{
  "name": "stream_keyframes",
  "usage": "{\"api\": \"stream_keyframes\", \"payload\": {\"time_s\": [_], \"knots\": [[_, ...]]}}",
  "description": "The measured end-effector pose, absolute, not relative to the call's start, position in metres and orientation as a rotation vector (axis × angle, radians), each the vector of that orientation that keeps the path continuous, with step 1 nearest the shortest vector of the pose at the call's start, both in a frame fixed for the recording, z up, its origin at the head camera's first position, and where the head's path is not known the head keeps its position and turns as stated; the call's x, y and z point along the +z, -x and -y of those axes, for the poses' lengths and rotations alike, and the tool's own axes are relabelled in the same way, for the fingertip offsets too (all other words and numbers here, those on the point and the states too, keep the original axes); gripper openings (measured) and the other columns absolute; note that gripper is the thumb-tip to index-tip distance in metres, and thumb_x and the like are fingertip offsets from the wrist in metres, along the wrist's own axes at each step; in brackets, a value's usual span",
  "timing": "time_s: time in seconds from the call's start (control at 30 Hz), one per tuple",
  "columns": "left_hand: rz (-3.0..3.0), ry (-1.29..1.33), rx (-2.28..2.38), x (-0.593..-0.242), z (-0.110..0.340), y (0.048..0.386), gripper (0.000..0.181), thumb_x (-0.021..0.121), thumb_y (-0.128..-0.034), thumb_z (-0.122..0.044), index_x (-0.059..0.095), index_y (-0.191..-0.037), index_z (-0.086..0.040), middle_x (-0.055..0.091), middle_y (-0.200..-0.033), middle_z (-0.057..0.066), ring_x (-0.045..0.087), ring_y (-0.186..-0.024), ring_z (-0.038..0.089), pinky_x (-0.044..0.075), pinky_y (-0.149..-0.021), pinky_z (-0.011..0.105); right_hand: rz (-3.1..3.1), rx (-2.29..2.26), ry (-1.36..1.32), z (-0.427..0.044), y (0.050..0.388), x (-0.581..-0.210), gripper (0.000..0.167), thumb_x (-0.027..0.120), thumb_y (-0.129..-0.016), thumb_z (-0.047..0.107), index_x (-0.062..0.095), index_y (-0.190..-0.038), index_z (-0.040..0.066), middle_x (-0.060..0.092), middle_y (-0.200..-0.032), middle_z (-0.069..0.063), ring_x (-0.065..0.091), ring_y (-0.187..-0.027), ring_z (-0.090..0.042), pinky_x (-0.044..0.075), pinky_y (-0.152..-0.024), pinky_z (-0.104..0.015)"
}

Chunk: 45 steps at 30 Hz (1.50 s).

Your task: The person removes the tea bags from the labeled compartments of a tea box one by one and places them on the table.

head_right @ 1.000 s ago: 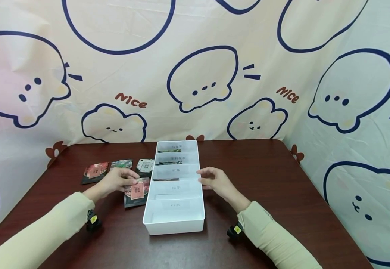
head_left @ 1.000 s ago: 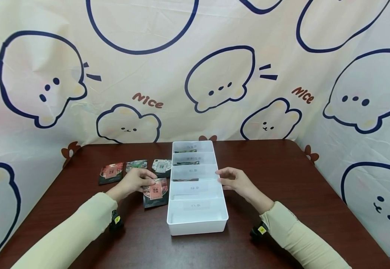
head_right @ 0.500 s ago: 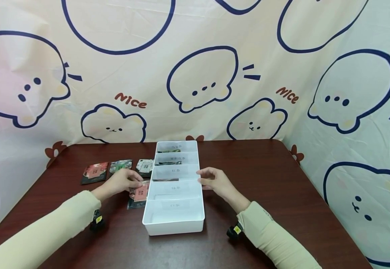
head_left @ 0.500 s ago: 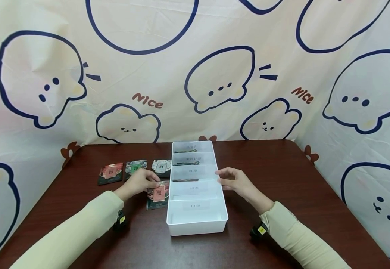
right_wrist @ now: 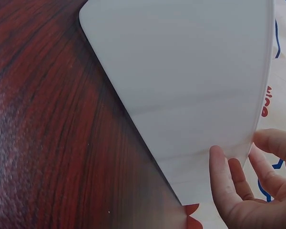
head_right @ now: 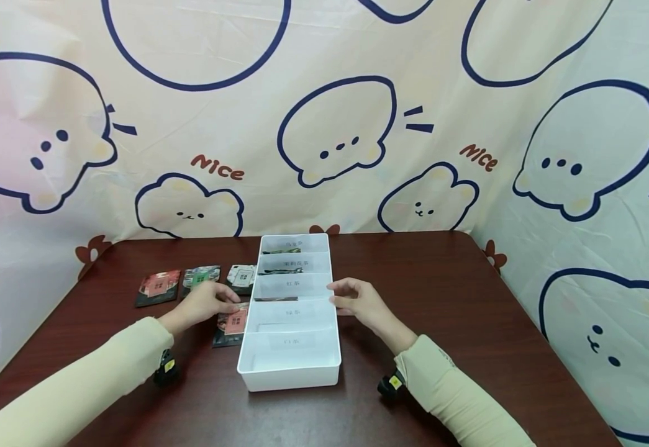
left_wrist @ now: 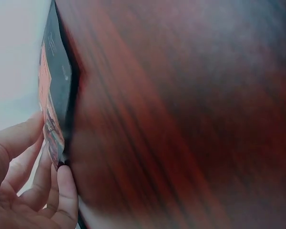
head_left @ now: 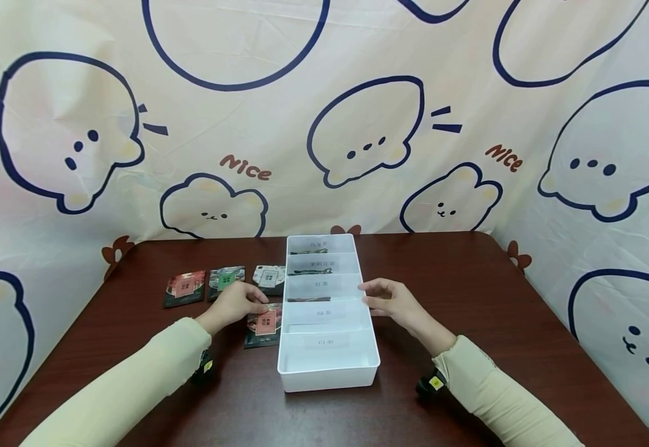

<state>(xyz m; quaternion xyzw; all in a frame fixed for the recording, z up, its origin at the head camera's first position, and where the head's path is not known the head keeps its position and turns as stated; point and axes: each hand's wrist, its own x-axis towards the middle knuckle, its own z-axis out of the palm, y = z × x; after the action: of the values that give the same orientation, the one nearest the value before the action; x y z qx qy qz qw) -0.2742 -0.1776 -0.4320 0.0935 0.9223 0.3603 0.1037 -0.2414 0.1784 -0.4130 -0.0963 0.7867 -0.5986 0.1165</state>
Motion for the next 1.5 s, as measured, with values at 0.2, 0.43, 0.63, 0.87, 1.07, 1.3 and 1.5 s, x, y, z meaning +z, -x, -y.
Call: {"api": "stream_keyframes", "payload": {"time_s": [0.2,0.43,0.63,0.87,1.07,1.3,1.5], "knots": [[-2.727,-0.249,1.065,-0.430,0.176,0.272,0.010,0.075,-0.0832,-0.013,0.075,-0.091,-0.007,0.069,-0.091,0.006,0.055,-0.078,0.018,0.046,-0.068,0.030,-2.305,-1.750,0.281,-0.179,0.241,-0.413,0.034,0.066,-0.091,0.009,0.060,-0.123,-0.001,0.061,-0.118,-0.019,0.064,-0.094,-0.017,0.056,-0.085,-0.042],[-2.734,-0.254,1.061,-0.432,0.176,0.273,0.010,0.075,-0.0834,-0.012,0.075,-0.091,-0.006,0.068,-0.088,0.005,0.054,-0.076,0.018,0.045,-0.066,0.029,-2.305,-1.753,0.285,-0.178,0.241,-0.413,0.034,0.066,-0.091,0.009,0.060,-0.122,-0.002,0.061,-0.117,-0.019,0.064,-0.094,-0.017,0.055,-0.085,-0.043],[-2.728,-0.263,1.057,-0.431,0.177,0.275,0.010,0.075,-0.0840,-0.013,0.075,-0.092,-0.007,0.068,-0.089,0.005,0.055,-0.078,0.017,0.046,-0.068,0.030,-2.308,-1.754,0.280,-0.178,0.241,-0.412,0.033,0.066,-0.091,0.008,0.060,-0.122,-0.001,0.061,-0.117,-0.018,0.064,-0.093,-0.017,0.056,-0.084,-0.042],[-2.706,-0.211,1.116,-0.415,0.184,0.276,0.017,0.070,-0.0890,-0.017,0.073,-0.102,-0.007,0.068,-0.103,0.009,0.056,-0.091,0.022,0.051,-0.079,0.037,-2.299,-1.759,0.280,-0.178,0.242,-0.414,0.035,0.066,-0.091,0.008,0.059,-0.123,-0.002,0.061,-0.117,-0.018,0.064,-0.094,-0.017,0.056,-0.084,-0.042],[-2.710,-0.309,1.249,-0.381,0.183,0.269,0.024,0.065,-0.0933,-0.022,0.070,-0.112,-0.008,0.066,-0.116,0.012,0.057,-0.097,0.024,0.052,-0.080,0.038,-2.297,-1.757,0.287,-0.179,0.243,-0.414,0.036,0.067,-0.091,0.009,0.059,-0.123,-0.002,0.060,-0.118,-0.019,0.064,-0.094,-0.017,0.056,-0.084,-0.041],[-2.668,-0.470,1.448,-0.344,0.167,0.253,0.024,0.064,-0.0943,-0.028,0.070,-0.112,-0.014,0.066,-0.118,0.010,0.057,-0.101,0.023,0.049,-0.082,0.037,-2.307,-1.750,0.277,-0.179,0.243,-0.414,0.037,0.066,-0.091,0.009,0.058,-0.125,-0.003,0.059,-0.120,-0.022,0.064,-0.094,-0.018,0.056,-0.083,-0.039],[-2.626,-0.549,1.575,-0.335,0.146,0.241,0.023,0.066,-0.0933,-0.026,0.070,-0.111,-0.012,0.067,-0.117,0.009,0.058,-0.100,0.023,0.049,-0.080,0.034,-2.313,-1.748,0.263,-0.178,0.242,-0.414,0.035,0.067,-0.091,0.008,0.059,-0.123,-0.002,0.059,-0.119,-0.021,0.064,-0.094,-0.017,0.055,-0.085,-0.042]]}}
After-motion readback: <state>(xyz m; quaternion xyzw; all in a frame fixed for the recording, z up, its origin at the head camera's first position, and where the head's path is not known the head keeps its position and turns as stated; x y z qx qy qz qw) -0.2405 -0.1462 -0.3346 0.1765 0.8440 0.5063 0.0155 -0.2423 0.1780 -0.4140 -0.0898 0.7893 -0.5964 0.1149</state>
